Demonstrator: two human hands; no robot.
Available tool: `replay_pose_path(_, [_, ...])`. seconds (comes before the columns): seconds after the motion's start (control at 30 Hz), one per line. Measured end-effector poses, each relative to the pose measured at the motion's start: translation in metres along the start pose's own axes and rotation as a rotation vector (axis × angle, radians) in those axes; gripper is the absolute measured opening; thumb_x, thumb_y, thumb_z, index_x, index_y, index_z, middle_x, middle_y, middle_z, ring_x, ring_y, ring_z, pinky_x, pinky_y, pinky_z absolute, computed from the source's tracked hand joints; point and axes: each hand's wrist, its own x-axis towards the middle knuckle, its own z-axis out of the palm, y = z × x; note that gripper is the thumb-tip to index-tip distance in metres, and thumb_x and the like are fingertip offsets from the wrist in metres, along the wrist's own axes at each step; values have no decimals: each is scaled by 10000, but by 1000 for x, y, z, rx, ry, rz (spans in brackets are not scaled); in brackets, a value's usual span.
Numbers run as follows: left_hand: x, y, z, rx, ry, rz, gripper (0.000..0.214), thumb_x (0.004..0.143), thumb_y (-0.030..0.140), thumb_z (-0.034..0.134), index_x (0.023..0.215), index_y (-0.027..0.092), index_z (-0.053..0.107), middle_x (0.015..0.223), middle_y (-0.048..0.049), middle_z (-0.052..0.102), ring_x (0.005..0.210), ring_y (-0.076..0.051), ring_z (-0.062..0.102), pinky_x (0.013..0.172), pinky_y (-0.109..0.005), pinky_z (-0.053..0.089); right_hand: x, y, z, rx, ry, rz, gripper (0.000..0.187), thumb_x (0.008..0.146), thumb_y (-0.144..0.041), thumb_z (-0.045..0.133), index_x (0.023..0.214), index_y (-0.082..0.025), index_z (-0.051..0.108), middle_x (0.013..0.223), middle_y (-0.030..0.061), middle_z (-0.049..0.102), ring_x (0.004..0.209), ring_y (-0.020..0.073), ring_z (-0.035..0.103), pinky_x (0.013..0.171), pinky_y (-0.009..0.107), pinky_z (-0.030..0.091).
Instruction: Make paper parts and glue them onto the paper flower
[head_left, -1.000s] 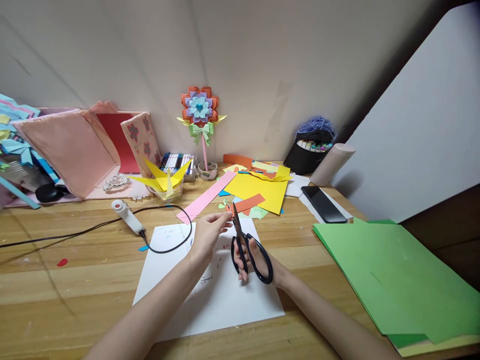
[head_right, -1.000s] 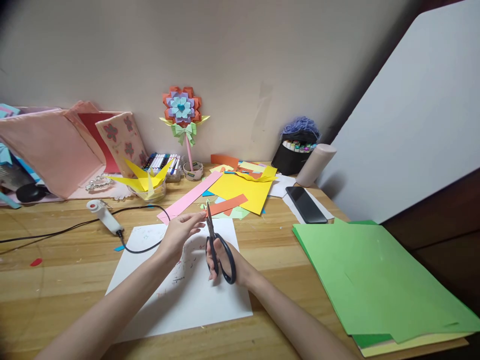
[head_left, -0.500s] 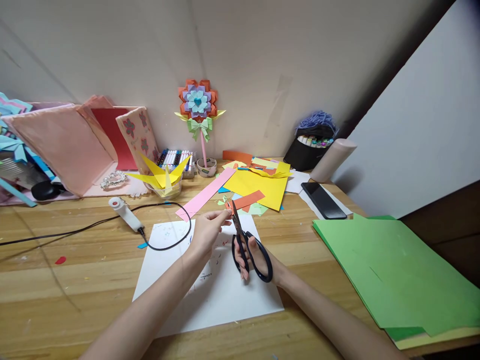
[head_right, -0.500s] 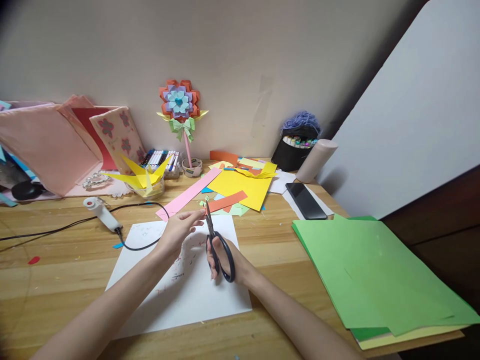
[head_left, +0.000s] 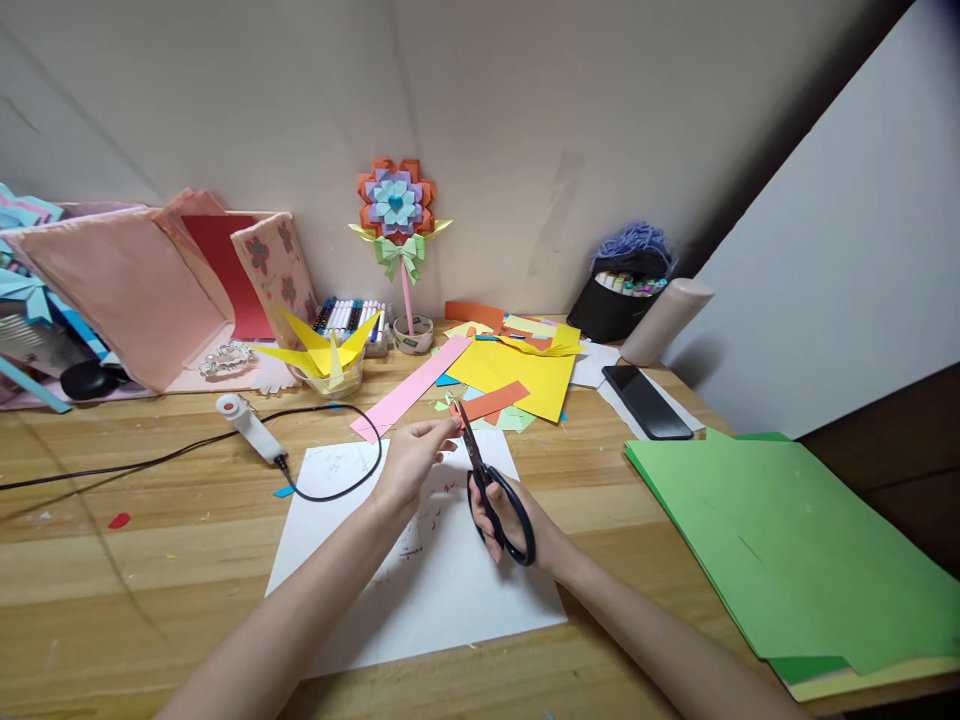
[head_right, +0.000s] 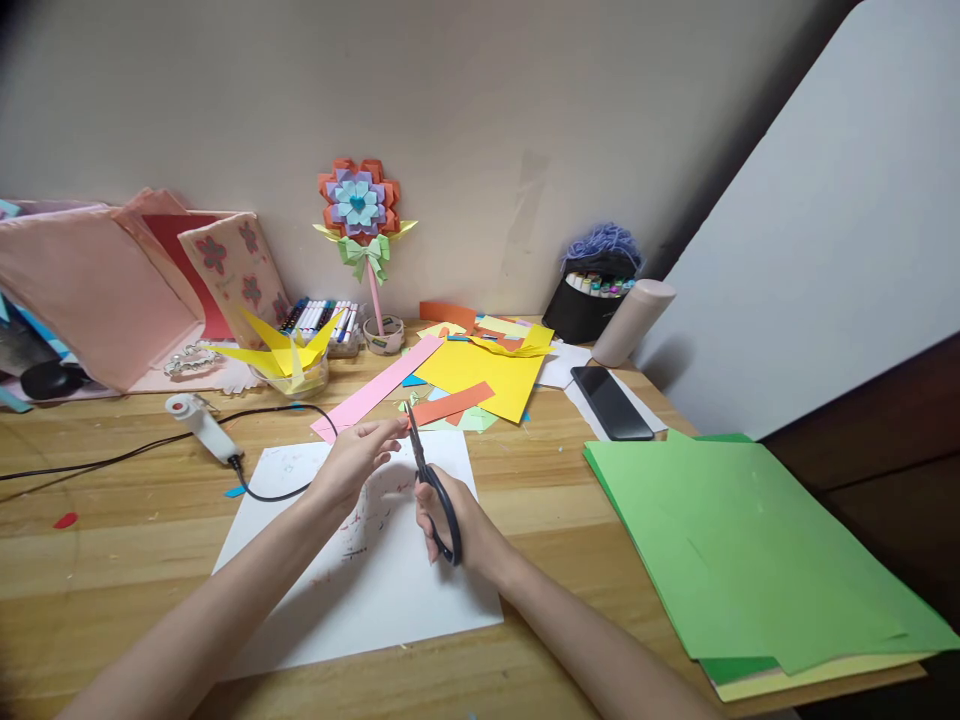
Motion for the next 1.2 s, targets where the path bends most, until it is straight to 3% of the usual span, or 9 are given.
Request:
replay_pose_path(0.33, [7, 6, -5, -73, -53, -60, 308, 559, 377, 733, 696, 104, 689, 816, -110, 679, 662, -122, 599, 635, -215, 447, 0, 3, -2, -3, -14, -13, 585, 660, -757, 448, 793, -189, 410, 501, -87, 418, 300, 47, 387, 305, 165, 342])
replay_pose_path(0.43, [11, 6, -8, -108, -35, -79, 288, 555, 343, 740, 693, 97, 681, 775, -107, 681, 666, -131, 620, 680, -232, 477, 0, 1, -1, 24, -55, -9, 637, 622, -807, 398, 769, -187, 406, 489, -87, 414, 300, 45, 378, 322, 173, 355])
replay_pose_path(0.6, [13, 11, -15, -98, -130, -59, 206, 554, 259, 737, 644, 93, 655, 699, -90, 673, 693, -135, 634, 744, -238, 489, -1, -5, -4, 72, -145, 20, 702, 574, -851, 337, 784, -187, 417, 485, -82, 423, 319, 62, 408, 376, 218, 425])
replay_pose_path(0.8, [15, 19, -23, -18, -194, -40, 315, 546, 318, 766, 733, 87, 662, 701, -69, 664, 676, -130, 623, 733, -260, 495, -5, -13, -7, 77, -177, 62, 694, 579, -839, 358, 799, -184, 419, 510, -77, 430, 336, 56, 406, 390, 222, 438])
replay_pose_path(1.2, [13, 28, -32, 53, -226, -31, 375, 492, 355, 807, 745, 101, 695, 730, -65, 682, 721, -145, 623, 747, -274, 482, -9, -18, -7, -101, -177, -2, 658, 646, -807, 340, 822, -177, 410, 540, -71, 417, 364, 50, 410, 383, 178, 365])
